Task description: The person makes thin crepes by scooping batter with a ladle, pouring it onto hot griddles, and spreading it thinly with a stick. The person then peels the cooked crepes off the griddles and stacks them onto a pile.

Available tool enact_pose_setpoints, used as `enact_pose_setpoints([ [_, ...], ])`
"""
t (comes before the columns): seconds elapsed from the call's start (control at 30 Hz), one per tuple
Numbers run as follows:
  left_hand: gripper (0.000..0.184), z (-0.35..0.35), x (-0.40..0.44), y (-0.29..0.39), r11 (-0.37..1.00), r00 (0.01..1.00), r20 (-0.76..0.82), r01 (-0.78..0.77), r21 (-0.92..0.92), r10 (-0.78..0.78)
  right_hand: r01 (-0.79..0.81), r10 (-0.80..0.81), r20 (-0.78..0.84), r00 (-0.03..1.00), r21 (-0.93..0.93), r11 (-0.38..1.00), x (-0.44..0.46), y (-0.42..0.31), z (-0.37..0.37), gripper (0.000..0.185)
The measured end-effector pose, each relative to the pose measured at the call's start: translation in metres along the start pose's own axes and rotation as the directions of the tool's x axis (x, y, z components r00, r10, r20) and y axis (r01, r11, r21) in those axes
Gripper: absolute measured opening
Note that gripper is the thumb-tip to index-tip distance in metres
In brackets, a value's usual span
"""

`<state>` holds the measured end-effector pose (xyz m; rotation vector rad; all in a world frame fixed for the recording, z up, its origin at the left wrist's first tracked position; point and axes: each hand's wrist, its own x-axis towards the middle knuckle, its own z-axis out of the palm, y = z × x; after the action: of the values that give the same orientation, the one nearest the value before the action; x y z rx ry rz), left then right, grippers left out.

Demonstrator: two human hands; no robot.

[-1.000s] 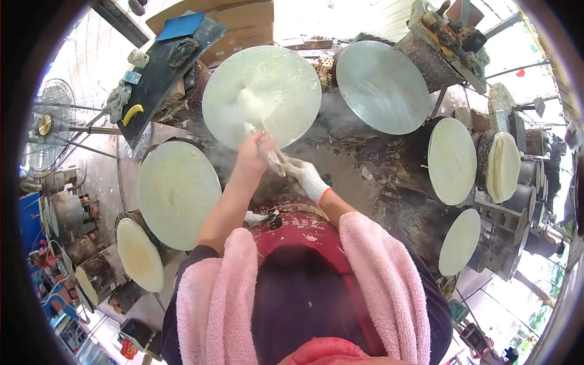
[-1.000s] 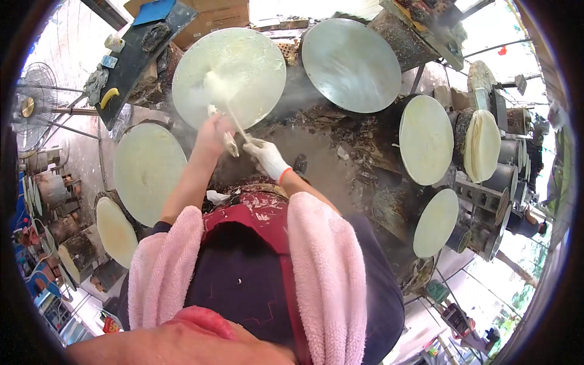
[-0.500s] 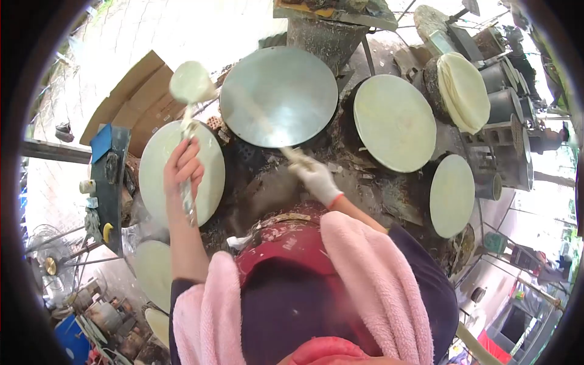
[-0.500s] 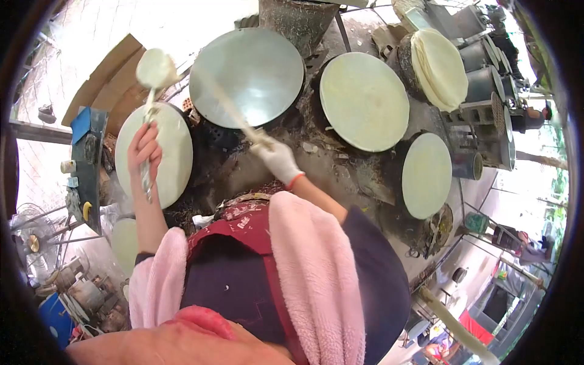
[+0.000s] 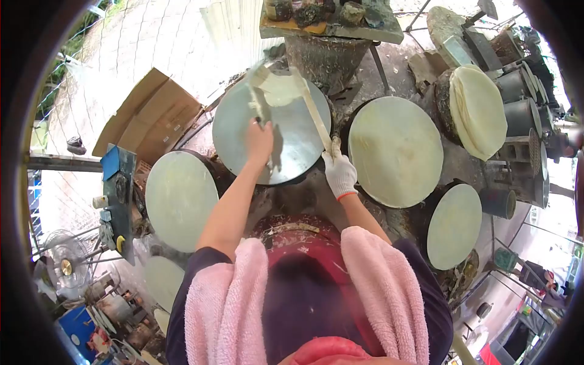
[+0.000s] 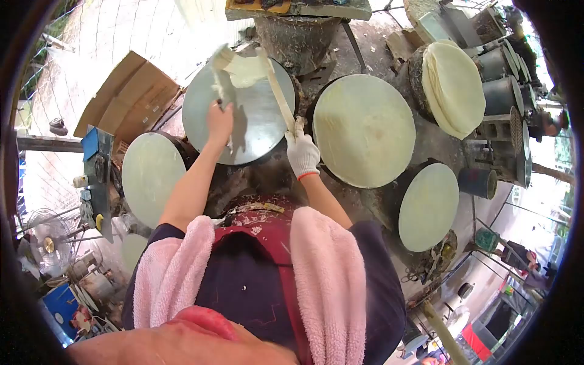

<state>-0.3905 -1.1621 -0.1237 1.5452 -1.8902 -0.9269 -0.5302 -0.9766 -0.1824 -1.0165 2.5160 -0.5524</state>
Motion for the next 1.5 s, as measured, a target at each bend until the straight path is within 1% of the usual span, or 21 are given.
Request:
enact_pose_setpoints([
  [0.03,0.035,-0.009,0.0,-0.01,0.997,0.992,-0.102,-0.078,0.021,0.08,-0.014,0.014,0.005,1.0,0.086,0.996,0.003,0.005,0.013,0.06],
  [0.07,0.033,-0.02,0.001,-0.023,0.987,0.968,-0.196,-0.153,0.048,0.159,0.04,-0.011,-0.086,0.996,0.337,0.941,0.005,0.008,0.04,0.057],
  [0.17,0.026,-0.073,0.006,-0.043,0.943,0.885,-0.328,-0.324,0.076,0.33,-0.405,0.146,0.402,0.904,0.694,0.595,0.002,-0.061,0.015,0.052],
  [0.2,0.022,-0.089,0.005,-0.047,0.925,0.841,-0.388,-0.364,0.107,0.377,-0.321,0.096,0.355,0.93,0.655,0.684,0.008,-0.063,0.017,0.05],
  [0.3,0.015,-0.136,-0.013,-0.058,0.887,0.988,-0.151,-0.085,-0.454,0.017,-0.004,0.001,0.013,1.0,0.251,0.968,0.012,-0.056,-0.019,0.047],
  [0.33,0.014,-0.146,-0.019,-0.062,0.88,0.993,-0.116,-0.063,-0.47,0.009,-0.064,0.068,-0.005,0.998,0.255,0.965,0.017,-0.046,-0.017,0.05],
  [0.37,0.014,-0.153,-0.025,-0.065,0.873,0.997,-0.082,-0.041,-0.487,0.001,-0.058,0.103,-0.08,0.991,0.437,0.898,0.019,-0.03,0.004,0.053],
  [0.5,0.015,-0.173,-0.043,-0.092,0.84,0.962,0.183,0.267,-0.473,-0.203,-0.299,0.08,0.34,0.937,0.664,0.686,0.014,-0.075,0.021,0.054],
  [0.57,0.015,-0.177,-0.053,-0.11,0.839,0.965,0.171,0.258,-0.479,-0.199,-0.281,0.017,0.403,0.915,0.605,0.745,0.021,-0.085,0.015,0.053],
  [0.63,0.015,-0.185,-0.062,-0.109,0.853,0.976,0.099,0.219,-0.473,-0.195,0.034,-0.084,0.102,0.991,0.417,0.908,0.027,-0.072,-0.009,0.055],
  [0.7,0.014,-0.191,-0.067,-0.104,0.823,0.976,0.066,0.211,-0.527,-0.208,0.008,-0.014,0.01,1.0,0.512,0.859,0.047,-0.027,0.001,0.05],
  [0.73,0.012,-0.193,-0.069,-0.106,0.824,0.975,0.05,0.211,-0.525,-0.217,-0.032,0.003,0.041,0.999,0.726,0.687,0.052,-0.028,0.012,0.049],
  [0.8,0.011,-0.194,-0.072,-0.111,0.807,0.959,0.062,0.266,-0.528,-0.276,-0.354,0.09,0.432,0.897,0.583,0.732,0.041,-0.07,-0.011,0.05],
  [0.9,0.01,-0.187,-0.083,-0.114,0.742,0.902,0.114,0.41,-0.53,-0.416,-0.462,0.047,0.623,0.781,0.525,0.714,0.04,-0.106,-0.019,0.051],
  [1.0,0.009,-0.179,-0.097,-0.105,0.71,0.859,0.096,0.474,-0.52,-0.503,-0.036,-0.288,0.386,0.876,0.648,0.761,0.067,-0.061,-0.007,0.057],
  [1.03,0.01,-0.176,-0.102,-0.102,0.698,0.849,0.078,0.478,-0.534,-0.522,0.032,-0.259,0.417,0.871,0.477,0.878,0.082,-0.057,-0.037,0.056],
  [1.13,0.011,-0.168,-0.117,-0.097,0.704,0.84,0.015,0.464,-0.537,-0.542,-0.21,-0.073,0.508,0.858,0.478,0.853,0.115,-0.047,-0.059,0.055],
  [1.23,0.012,-0.155,-0.126,-0.095,0.694,0.817,-0.003,0.487,-0.531,-0.576,-0.299,-0.105,0.766,0.634,0.368,0.881,0.107,-0.084,-0.078,0.051],
  [1.37,0.013,-0.15,-0.145,-0.081,0.669,0.786,0.005,0.529,-0.522,-0.618,0.133,-0.54,0.546,0.641,0.613,0.779,0.133,-0.04,-0.039,0.046],
  [1.43,0.014,-0.149,-0.151,-0.082,0.665,0.783,-0.022,0.513,-0.543,-0.622,0.026,-0.372,0.569,0.734,0.524,0.851,0.16,-0.052,-0.067,0.046],
  [1.5,0.015,-0.147,-0.157,-0.082,0.664,0.772,-0.039,0.519,-0.538,-0.635,-0.009,-0.326,0.652,0.685,0.455,0.891,0.178,-0.063,-0.067,0.047],
])
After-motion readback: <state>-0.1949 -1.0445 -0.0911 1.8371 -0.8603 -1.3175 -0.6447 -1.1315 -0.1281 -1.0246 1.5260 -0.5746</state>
